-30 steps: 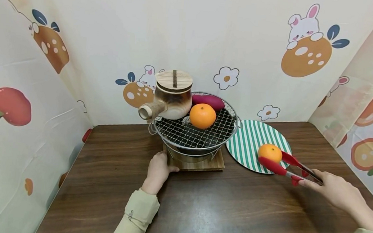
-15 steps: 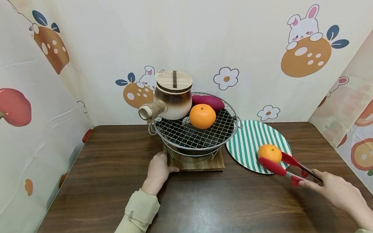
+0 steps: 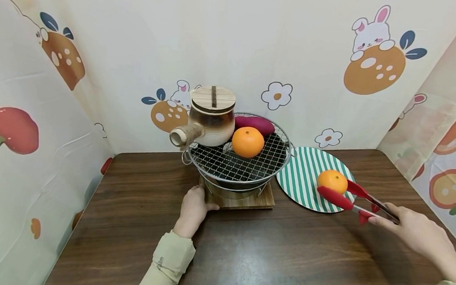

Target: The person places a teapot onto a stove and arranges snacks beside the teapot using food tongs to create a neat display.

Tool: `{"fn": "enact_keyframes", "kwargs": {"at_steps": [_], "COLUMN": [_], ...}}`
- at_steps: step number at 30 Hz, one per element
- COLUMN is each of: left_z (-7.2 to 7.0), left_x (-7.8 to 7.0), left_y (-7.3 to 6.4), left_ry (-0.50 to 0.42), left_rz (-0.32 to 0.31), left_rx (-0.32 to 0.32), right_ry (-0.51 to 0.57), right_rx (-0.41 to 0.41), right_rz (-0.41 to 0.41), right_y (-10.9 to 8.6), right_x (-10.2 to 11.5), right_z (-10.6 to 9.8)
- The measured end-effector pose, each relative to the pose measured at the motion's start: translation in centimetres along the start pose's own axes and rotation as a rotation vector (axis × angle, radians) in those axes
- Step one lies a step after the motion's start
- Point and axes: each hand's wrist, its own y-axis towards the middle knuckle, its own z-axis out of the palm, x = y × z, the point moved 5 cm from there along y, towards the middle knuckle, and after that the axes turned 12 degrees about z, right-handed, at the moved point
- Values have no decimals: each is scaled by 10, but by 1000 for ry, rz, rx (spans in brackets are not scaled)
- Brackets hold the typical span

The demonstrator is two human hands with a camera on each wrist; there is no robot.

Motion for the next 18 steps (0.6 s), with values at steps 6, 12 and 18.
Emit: {"fn": "enact_keyframes", "kwargs": {"at_steps": [6,12,18], "left_z": [0,-1,-1], "left_x": [0,0,-1], "left_y": [0,0,-1], "left_ry": [0,1,5], "left_rz": [2,-1,16], "left_rx": [4,8,-9], "right_ry": [25,25,46], "right_rx": [-48,-114,-170], "right_rz": [-22,-72,-96], "right_y": [-2,-4,-9], "right_x": [3,11,22], "right_z": [-11,-24,-40]}}
